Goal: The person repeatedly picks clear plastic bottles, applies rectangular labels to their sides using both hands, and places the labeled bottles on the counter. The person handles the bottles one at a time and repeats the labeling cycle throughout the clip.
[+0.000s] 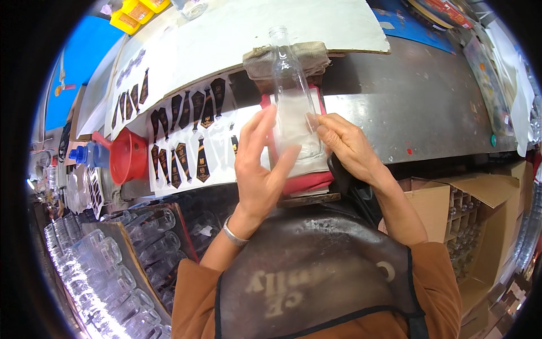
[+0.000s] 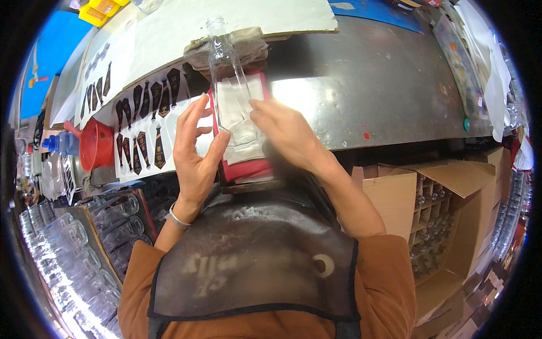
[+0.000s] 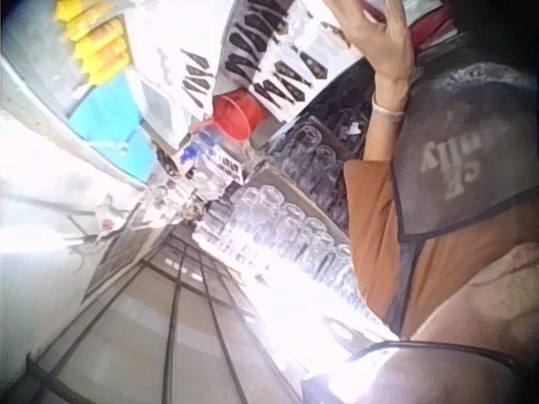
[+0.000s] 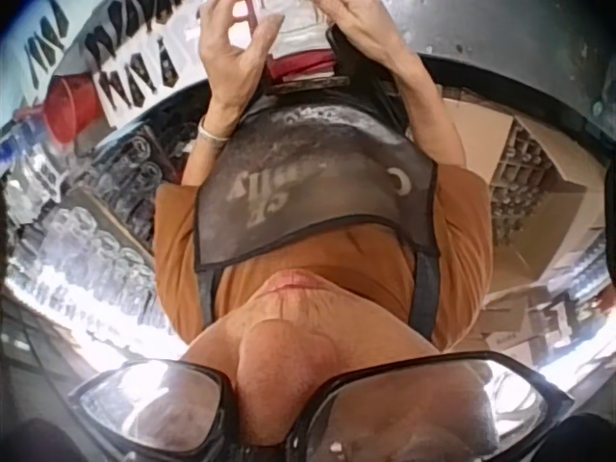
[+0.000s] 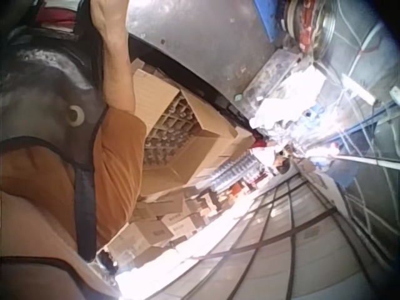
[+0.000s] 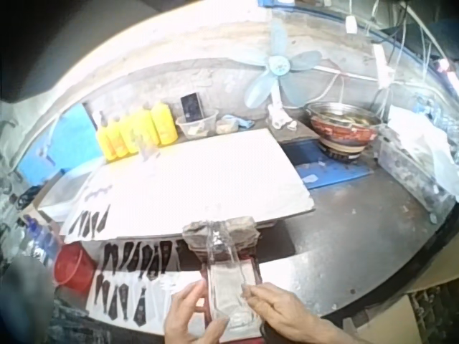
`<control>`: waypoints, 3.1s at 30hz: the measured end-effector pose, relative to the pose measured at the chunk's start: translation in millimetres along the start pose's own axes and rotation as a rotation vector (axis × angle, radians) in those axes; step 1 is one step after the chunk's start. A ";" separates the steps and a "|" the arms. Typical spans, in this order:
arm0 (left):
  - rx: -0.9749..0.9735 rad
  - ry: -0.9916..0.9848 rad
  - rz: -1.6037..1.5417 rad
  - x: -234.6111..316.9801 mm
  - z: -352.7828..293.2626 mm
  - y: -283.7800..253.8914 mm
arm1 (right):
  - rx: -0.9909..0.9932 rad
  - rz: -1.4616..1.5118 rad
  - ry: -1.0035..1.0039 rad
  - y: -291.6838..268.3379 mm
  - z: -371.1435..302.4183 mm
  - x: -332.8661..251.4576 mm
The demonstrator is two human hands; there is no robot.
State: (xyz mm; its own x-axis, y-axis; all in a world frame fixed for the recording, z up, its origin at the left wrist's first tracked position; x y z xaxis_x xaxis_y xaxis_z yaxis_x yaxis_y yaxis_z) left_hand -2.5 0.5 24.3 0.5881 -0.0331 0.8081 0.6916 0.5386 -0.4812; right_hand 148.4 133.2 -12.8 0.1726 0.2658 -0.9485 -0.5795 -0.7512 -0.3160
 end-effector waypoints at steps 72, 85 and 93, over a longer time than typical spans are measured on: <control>-0.161 0.139 0.074 -23.1 57.1 -4.9 | -0.045 0.080 0.149 -12.1 36.9 -35.5; -0.168 0.130 0.043 -22.3 60.3 -4.4 | -0.037 0.101 0.140 -9.6 37.9 -30.8; -0.131 0.090 -0.023 -19.1 59.9 -1.0 | -0.030 0.159 0.094 -10.2 39.9 -23.4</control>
State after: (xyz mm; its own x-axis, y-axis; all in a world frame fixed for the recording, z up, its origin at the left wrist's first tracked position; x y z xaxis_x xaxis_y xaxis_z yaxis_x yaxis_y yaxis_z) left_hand -39.6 51.0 29.6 0.6028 -0.1228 0.7884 0.7506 0.4222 -0.5082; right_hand 118.5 158.7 13.6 0.1554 0.0853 -0.9842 -0.5814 -0.7975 -0.1609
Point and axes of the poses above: each hand's wrist, its own z-axis towards the middle knuckle, its own y-axis out of the palm, x = y × z, the point moved 2 cm from there along z, towards the middle knuckle, and after that the axes turned 1 degree about -x, right-handed, at the moved point
